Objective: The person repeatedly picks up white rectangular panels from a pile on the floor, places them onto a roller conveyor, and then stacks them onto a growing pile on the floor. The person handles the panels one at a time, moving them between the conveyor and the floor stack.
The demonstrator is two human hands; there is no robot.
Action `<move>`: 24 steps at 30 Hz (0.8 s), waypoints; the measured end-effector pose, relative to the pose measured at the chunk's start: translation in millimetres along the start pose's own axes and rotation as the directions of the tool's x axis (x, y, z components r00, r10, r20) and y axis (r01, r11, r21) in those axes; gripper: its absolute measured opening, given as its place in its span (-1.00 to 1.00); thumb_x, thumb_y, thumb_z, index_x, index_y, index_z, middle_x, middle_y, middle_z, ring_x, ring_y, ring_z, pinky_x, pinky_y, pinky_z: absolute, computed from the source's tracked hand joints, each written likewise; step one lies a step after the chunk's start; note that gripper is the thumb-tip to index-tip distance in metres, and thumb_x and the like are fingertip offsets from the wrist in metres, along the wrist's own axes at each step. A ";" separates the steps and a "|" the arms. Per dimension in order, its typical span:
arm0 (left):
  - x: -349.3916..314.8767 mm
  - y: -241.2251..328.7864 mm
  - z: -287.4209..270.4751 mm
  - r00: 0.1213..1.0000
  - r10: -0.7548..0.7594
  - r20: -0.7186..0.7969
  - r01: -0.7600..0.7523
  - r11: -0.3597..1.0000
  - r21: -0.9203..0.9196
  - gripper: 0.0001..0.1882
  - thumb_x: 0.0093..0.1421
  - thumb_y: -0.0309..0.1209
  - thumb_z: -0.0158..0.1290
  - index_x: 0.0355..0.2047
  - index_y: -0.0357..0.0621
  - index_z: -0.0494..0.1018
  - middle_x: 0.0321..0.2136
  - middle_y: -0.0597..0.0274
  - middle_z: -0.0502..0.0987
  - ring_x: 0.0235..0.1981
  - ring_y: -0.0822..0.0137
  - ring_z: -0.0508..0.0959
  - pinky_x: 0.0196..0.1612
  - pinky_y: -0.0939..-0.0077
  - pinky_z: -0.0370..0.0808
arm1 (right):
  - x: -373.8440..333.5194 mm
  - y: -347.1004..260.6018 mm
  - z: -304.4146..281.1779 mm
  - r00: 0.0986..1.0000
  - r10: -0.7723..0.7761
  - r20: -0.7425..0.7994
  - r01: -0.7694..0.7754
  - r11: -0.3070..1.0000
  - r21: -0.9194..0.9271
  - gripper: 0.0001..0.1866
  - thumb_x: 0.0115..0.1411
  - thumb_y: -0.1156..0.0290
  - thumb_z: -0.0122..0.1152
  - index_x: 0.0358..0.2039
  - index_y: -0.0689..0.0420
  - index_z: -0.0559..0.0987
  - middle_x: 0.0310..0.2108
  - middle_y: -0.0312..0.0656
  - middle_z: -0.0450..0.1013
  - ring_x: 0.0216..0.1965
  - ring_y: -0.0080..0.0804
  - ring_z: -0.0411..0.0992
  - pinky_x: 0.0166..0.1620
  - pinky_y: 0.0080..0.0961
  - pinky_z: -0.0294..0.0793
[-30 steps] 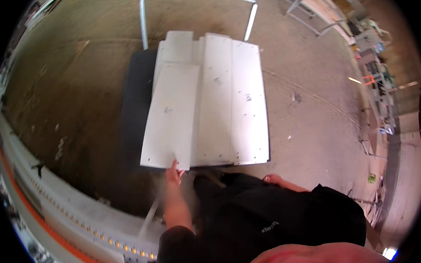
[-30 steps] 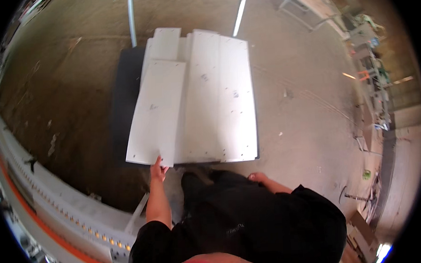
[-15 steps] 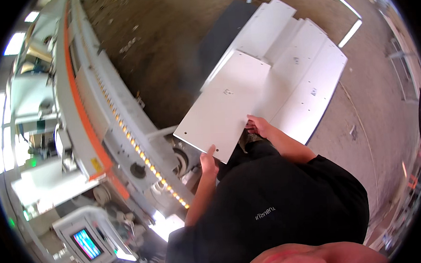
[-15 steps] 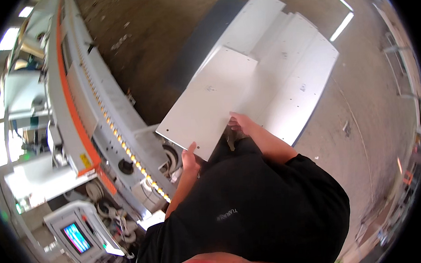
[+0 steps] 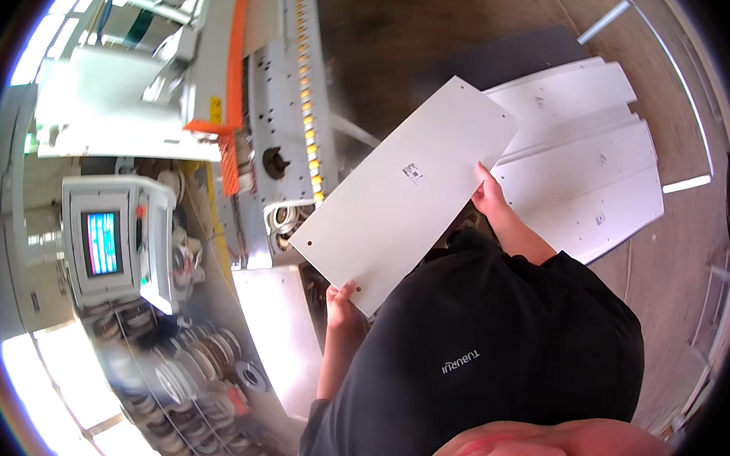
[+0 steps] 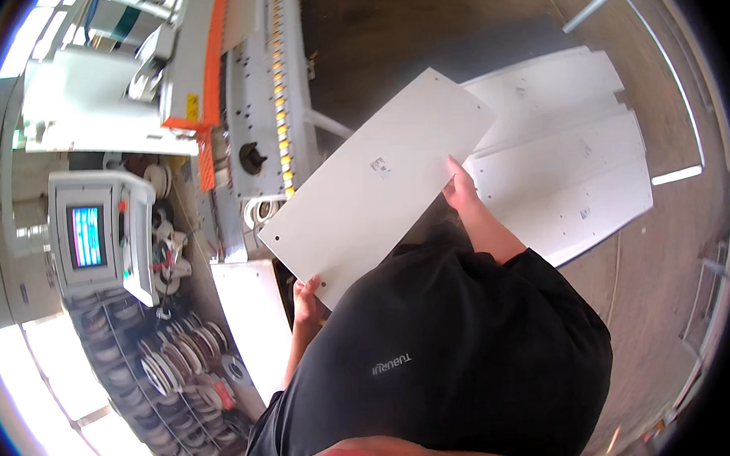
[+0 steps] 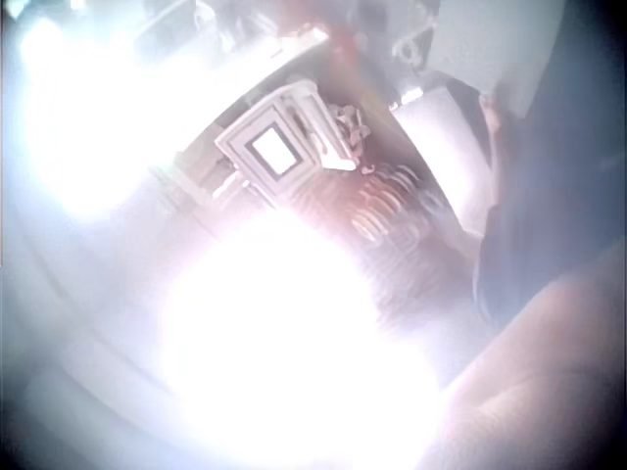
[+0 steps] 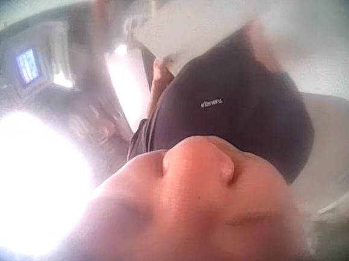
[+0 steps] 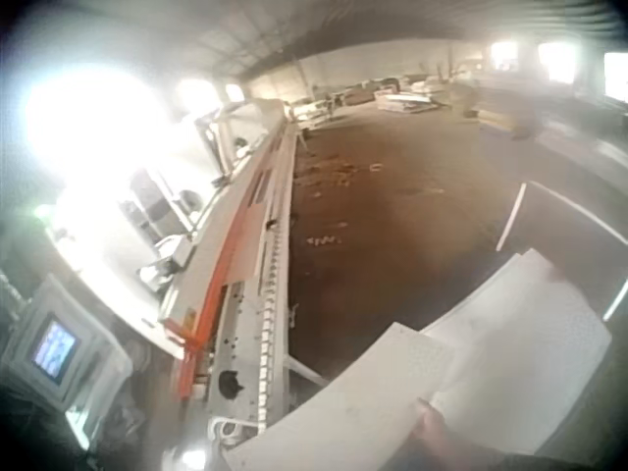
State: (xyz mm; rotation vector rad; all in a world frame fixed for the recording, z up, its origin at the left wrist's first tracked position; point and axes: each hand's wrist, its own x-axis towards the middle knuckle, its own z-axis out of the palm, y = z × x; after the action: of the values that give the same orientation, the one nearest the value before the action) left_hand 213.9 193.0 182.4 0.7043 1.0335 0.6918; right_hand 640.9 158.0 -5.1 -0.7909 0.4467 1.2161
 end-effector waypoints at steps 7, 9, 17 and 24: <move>-58.2 -39.7 -144.2 0.901 0.112 -0.420 0.026 0.951 0.309 -0.58 0.29 -0.39 0.16 0.08 -0.31 0.34 -0.20 0.14 0.56 -0.26 0.34 0.57 -0.13 0.45 0.52 | 2.3 98.0 90.4 0.976 0.101 0.195 -0.035 0.948 -0.316 -0.53 0.28 0.23 0.29 0.13 0.17 0.49 0.08 -0.20 0.50 0.12 -0.29 0.43 0.23 -0.27 0.35; -80.5 -18.4 -137.9 0.887 0.123 -0.445 0.076 0.912 0.403 -0.33 0.26 -0.41 0.19 0.30 -0.27 0.15 -0.07 0.04 0.53 -0.15 0.27 0.56 -0.04 0.38 0.53 | -6.3 132.3 113.2 0.968 0.117 0.223 -0.021 0.919 -0.393 -0.57 0.27 0.26 0.30 0.10 0.14 0.50 0.04 -0.24 0.51 0.08 -0.36 0.45 0.18 -0.36 0.38; -141.2 -79.3 -244.5 0.744 0.252 -0.618 0.223 0.779 0.586 -0.02 0.19 -0.22 0.23 0.45 -0.20 -0.10 0.13 -0.17 0.43 0.09 -0.02 0.50 0.07 0.22 0.50 | -4.0 267.7 162.6 0.947 0.273 0.169 -0.092 0.735 -0.672 -0.81 0.20 0.37 0.41 -0.20 0.03 0.60 -0.22 -0.36 0.55 -0.20 -0.52 0.51 -0.08 -0.48 0.52; -171.1 -86.2 -270.2 0.634 0.253 -0.731 0.657 0.324 0.681 0.13 0.16 0.18 0.18 0.48 -0.11 -0.18 -0.33 -0.14 0.66 -0.34 -0.13 0.66 -0.30 0.10 0.55 | -7.2 299.0 187.7 0.898 0.428 0.101 0.136 -0.051 -0.989 -0.46 0.26 -0.18 0.22 -0.31 0.14 0.60 -0.42 -0.26 0.57 -0.49 -0.49 0.55 -0.42 -0.52 0.55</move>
State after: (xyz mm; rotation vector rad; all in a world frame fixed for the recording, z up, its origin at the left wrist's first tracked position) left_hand -79.8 58.4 109.4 1.2767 2.4086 -0.0572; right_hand 337.0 333.3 35.1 -1.7486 -1.0186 1.8430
